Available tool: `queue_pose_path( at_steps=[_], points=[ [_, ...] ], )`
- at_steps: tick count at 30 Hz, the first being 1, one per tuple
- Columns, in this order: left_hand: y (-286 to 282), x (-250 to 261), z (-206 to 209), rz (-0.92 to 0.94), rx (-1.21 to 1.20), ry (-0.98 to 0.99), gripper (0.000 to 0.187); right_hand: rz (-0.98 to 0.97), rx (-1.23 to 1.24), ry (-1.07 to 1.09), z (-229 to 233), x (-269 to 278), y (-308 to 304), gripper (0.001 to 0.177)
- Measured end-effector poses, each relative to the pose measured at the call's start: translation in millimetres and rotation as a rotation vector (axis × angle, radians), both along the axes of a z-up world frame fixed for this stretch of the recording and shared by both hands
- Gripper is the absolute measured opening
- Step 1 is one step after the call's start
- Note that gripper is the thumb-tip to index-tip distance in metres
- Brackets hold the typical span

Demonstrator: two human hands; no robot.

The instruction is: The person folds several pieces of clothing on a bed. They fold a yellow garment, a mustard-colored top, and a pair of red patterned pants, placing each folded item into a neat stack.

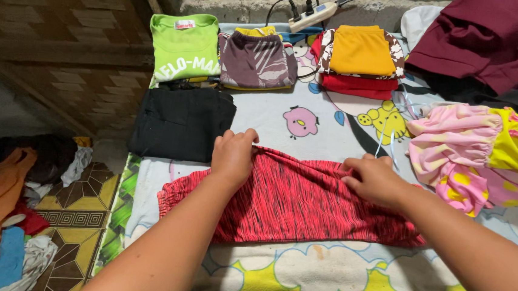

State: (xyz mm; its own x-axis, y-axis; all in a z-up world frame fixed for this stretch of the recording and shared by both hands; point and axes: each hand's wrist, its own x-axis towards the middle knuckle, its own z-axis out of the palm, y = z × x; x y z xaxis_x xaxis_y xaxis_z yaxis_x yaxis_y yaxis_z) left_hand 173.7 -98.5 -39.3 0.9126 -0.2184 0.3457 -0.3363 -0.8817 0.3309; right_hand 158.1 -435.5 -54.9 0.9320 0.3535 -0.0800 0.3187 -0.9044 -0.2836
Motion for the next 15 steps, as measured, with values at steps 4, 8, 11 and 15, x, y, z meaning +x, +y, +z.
queue_pose_path(
  at_steps=[4, 8, 11, 15],
  points=[
    [-6.1, -5.7, -14.8, 0.047, -0.019, -0.098, 0.011, -0.166, -0.042, 0.117, -5.4, 3.9, -36.8, 0.043],
    [-13.8, -30.0, -7.2, 0.111, -0.114, -0.345, 0.024, -0.313, 0.006, 0.093, -6.8, -17.0, -62.8, 0.051],
    [-34.3, -59.1, -2.2, 0.066, -0.205, -0.244, 0.025, -0.4, 0.003, -0.041, -0.4, -31.0, -71.8, 0.046],
    [-52.6, -101.2, -15.9, -0.208, -0.218, -0.036, 0.032, -0.422, -0.065, -0.457, 5.8, -51.2, -43.7, 0.048]
  ],
)
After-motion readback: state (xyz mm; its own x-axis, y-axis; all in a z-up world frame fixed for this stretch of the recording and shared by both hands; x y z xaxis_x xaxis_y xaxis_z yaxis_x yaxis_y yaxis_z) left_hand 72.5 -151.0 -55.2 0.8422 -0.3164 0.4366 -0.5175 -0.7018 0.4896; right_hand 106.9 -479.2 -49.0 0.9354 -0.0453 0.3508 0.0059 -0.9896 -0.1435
